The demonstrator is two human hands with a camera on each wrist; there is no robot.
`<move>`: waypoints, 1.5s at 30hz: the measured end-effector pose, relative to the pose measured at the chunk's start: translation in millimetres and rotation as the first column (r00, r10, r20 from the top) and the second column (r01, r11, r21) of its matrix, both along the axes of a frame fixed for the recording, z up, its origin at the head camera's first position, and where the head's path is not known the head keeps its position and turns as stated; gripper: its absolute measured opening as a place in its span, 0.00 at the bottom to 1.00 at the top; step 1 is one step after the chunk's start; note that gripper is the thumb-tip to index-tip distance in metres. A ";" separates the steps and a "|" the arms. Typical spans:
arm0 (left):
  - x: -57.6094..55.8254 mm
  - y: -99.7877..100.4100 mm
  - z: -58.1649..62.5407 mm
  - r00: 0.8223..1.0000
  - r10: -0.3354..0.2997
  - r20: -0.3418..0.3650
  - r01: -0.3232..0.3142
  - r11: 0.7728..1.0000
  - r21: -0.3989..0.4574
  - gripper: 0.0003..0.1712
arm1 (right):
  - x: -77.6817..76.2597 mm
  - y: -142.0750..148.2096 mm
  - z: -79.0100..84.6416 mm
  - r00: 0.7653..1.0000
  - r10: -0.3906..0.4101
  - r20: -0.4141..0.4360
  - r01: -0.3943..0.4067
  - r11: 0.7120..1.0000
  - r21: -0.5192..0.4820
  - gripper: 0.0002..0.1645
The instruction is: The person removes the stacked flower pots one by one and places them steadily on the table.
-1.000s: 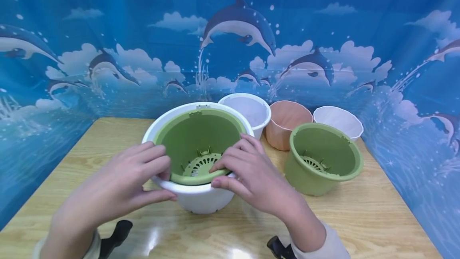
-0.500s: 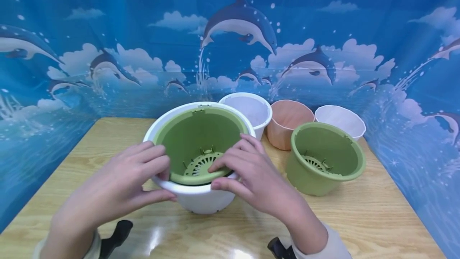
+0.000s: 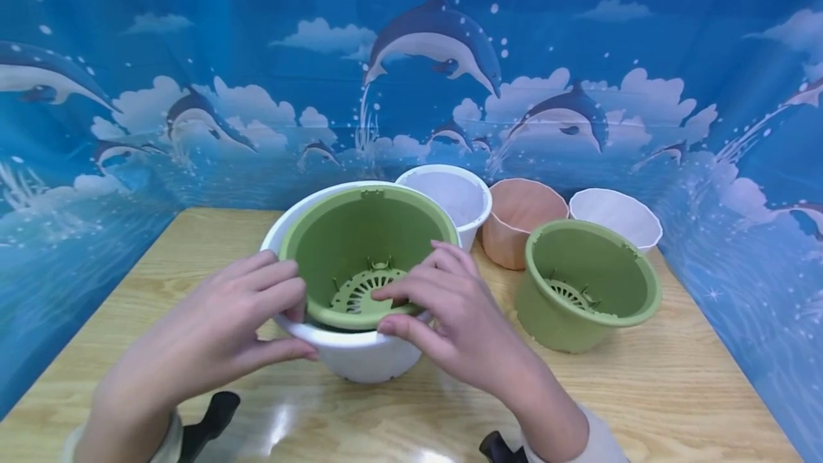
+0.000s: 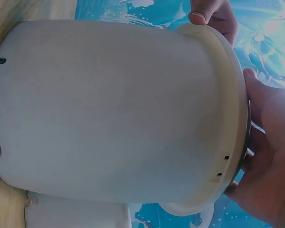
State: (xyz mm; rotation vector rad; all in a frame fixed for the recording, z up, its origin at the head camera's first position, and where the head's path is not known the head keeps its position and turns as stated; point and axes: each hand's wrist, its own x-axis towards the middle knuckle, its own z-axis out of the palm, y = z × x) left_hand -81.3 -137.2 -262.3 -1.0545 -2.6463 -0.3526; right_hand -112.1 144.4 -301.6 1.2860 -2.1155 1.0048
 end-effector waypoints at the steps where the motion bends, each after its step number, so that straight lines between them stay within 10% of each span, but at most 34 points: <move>1: -0.1 -0.2 0.0 1.000 0.000 0.000 0.000 1.000 0.001 0.21 | -0.5 -0.5 -0.4 1.000 0.000 -0.010 0.000 1.000 -0.007 0.17; 22: 0.9 -1.1 0.8 1.000 -0.004 -0.022 0.004 1.000 0.004 0.21 | -9.0 -9.9 -4.6 0.982 -0.021 -0.189 -0.008 0.988 -0.153 0.18; 45: 4.6 -1.2 3.9 1.000 0.030 -0.005 -0.030 1.000 -0.003 0.19 | -12.5 -11.0 -6.5 0.982 -0.055 -0.182 0.009 0.969 -0.248 0.19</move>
